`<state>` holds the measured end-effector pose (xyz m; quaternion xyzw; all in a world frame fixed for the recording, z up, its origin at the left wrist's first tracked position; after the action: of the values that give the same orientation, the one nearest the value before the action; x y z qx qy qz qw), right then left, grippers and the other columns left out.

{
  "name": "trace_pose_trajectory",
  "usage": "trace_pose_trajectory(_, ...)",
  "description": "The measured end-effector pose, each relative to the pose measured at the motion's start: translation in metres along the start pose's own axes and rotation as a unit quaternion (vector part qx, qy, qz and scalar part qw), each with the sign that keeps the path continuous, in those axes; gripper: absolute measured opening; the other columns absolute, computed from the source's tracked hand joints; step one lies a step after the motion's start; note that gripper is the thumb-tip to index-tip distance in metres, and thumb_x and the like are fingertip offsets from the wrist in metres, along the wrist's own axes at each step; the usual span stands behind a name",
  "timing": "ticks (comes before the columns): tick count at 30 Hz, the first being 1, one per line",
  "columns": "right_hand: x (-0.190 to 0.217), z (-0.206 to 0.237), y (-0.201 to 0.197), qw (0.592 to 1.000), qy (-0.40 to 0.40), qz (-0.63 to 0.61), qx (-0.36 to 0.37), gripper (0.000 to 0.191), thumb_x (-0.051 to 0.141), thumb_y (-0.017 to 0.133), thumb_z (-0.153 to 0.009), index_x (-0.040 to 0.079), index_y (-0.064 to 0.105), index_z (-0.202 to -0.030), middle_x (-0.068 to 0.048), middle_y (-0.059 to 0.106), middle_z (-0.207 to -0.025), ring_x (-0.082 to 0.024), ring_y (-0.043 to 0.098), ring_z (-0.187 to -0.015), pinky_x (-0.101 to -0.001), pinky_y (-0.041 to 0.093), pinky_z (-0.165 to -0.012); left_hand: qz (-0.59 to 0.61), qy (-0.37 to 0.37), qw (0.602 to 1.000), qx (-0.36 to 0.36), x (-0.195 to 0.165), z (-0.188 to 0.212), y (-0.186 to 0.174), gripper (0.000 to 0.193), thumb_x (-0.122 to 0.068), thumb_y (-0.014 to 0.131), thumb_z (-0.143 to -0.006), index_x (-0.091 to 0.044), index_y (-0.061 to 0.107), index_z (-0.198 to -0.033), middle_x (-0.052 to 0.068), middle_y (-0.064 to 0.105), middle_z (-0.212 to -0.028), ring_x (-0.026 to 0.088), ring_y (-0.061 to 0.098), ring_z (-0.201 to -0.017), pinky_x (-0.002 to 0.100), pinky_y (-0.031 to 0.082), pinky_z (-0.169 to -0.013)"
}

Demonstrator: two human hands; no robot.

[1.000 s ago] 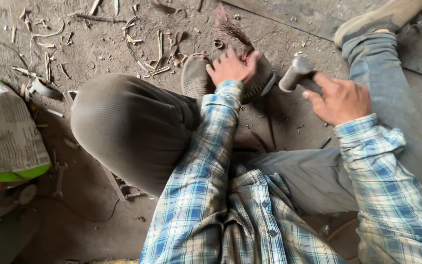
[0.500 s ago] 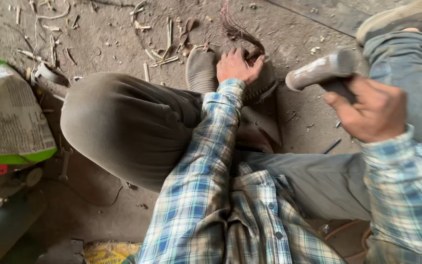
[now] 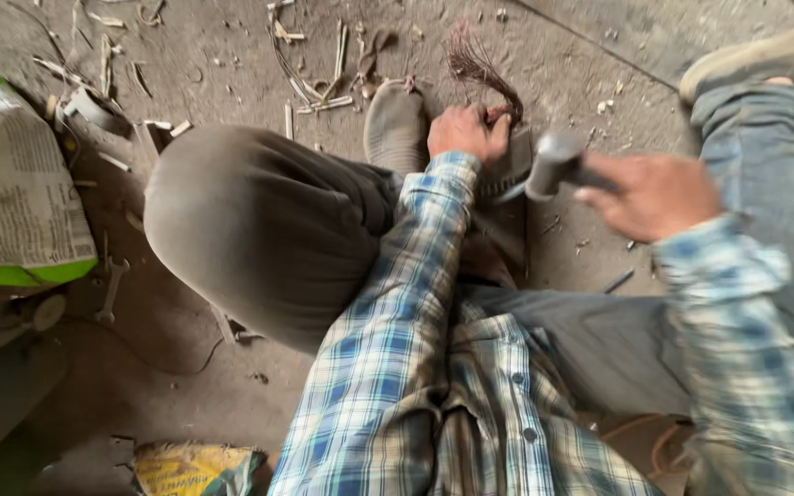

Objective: The person sits on the floor and uses a hammer and a metal rod to repeatedly strike a cylindrical electrical component with copper windings. They occasionally use a screwdriver to adjust the component and separate parts, working on the assembly on the ground.

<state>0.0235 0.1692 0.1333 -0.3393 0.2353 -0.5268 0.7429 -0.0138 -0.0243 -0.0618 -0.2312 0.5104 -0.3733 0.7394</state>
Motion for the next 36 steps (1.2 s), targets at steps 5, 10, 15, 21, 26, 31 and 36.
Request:
trace_pose_trajectory(5, -0.019, 0.057, -0.052, 0.922, -0.041, -0.247, -0.294, 0.037, 0.041, 0.062, -0.114, 0.005, 0.072, -0.112, -0.007, 0.069, -0.08, -0.018, 0.065, -0.064, -0.0342, 0.053, -0.061, 0.016, -0.008, 1.0, 0.007, 0.001, 0.007, -0.01, 0.049, -0.056, 0.065, -0.082, -0.011, 0.077, -0.095, 0.016, 0.074, -0.095, 0.033, 0.069, -0.097, 0.045, 0.054, -0.088)
trace_pose_trajectory(10, 0.032, 0.012, -0.009, 0.981, -0.011, -0.124, -0.147, 0.028, 0.043, 0.066, -0.102, 0.015, 0.072, -0.104, -0.011, 0.072, -0.081, -0.032, 0.069, -0.068, -0.0456, 0.055, -0.063, 0.043, 0.001, 0.999, -0.01, -0.006, 0.009, -0.019, 0.046, -0.057, 0.067, -0.081, -0.013, 0.078, -0.092, 0.017, 0.074, -0.095, 0.036, 0.069, -0.096, 0.048, 0.055, -0.086)
trace_pose_trajectory(15, 0.013, 0.01, 0.026, 0.995, 0.029, -0.081, -0.051, 0.041, 0.047, 0.072, -0.086, 0.025, 0.073, -0.121, -0.015, 0.073, -0.077, -0.038, 0.069, -0.067, -0.0515, 0.055, -0.056, 0.025, 0.019, 0.999, -0.031, -0.002, 0.003, -0.011, 0.051, -0.061, 0.071, -0.076, -0.013, 0.079, -0.089, 0.02, 0.072, -0.093, 0.04, 0.068, -0.09, 0.051, 0.054, -0.078)
trace_pose_trajectory(21, -0.029, 0.058, 0.024, 0.95, 0.131, -0.217, -0.184, 0.037, 0.045, 0.076, -0.094, 0.019, 0.075, -0.12, -0.014, 0.069, -0.071, -0.033, 0.067, -0.062, -0.0466, 0.053, -0.062, 0.052, 0.034, 0.994, -0.09, 0.003, 0.005, -0.001, 0.059, -0.065, 0.072, -0.078, -0.006, 0.076, -0.085, 0.021, 0.07, -0.089, 0.039, 0.069, -0.088, 0.051, 0.054, -0.08)
trace_pose_trajectory(26, -0.043, 0.074, 0.017, 0.928, 0.156, -0.221, -0.255, 0.038, 0.042, 0.08, -0.094, 0.019, 0.076, -0.124, -0.014, 0.067, -0.075, -0.035, 0.066, -0.067, -0.0456, 0.052, -0.061, 0.139, 0.025, 0.99, -0.027, -0.012, -0.02, -0.011, 0.059, -0.065, 0.073, -0.079, -0.008, 0.077, -0.093, 0.019, 0.071, -0.095, 0.035, 0.069, -0.093, 0.046, 0.056, -0.086)
trace_pose_trajectory(31, -0.04, 0.07, 0.017, 0.936, 0.164, -0.233, -0.205, 0.038, 0.04, 0.078, -0.089, 0.026, 0.075, -0.124, -0.012, 0.068, -0.071, -0.036, 0.068, -0.07, -0.0486, 0.052, -0.062, 0.059, 0.001, 0.998, -0.028, -0.027, -0.009, -0.048, 0.057, -0.065, 0.079, -0.074, -0.013, 0.073, -0.098, 0.014, 0.07, -0.106, 0.032, 0.061, -0.109, 0.046, 0.05, -0.094)
trace_pose_trajectory(36, -0.026, 0.057, 0.012, 0.941, 0.125, -0.227, -0.216, 0.035, 0.04, 0.077, -0.092, 0.024, 0.074, -0.124, -0.012, 0.071, -0.079, -0.037, 0.069, -0.074, -0.0481, 0.054, -0.064, -0.045, -0.243, 0.966, -0.075, -0.03, 0.018, -0.049, 0.075, -0.061, 0.082, -0.066, -0.01, 0.059, -0.116, 0.011, 0.064, -0.119, 0.032, 0.055, -0.117, 0.054, 0.045, -0.092)
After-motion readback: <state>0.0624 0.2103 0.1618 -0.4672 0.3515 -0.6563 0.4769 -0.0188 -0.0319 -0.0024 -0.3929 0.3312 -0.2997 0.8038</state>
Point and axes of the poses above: each hand's wrist, its own z-axis away from the middle knuckle, its own y-axis out of the palm, x = y × z, the point moved 6 cm from there along -z, towards the middle knuckle
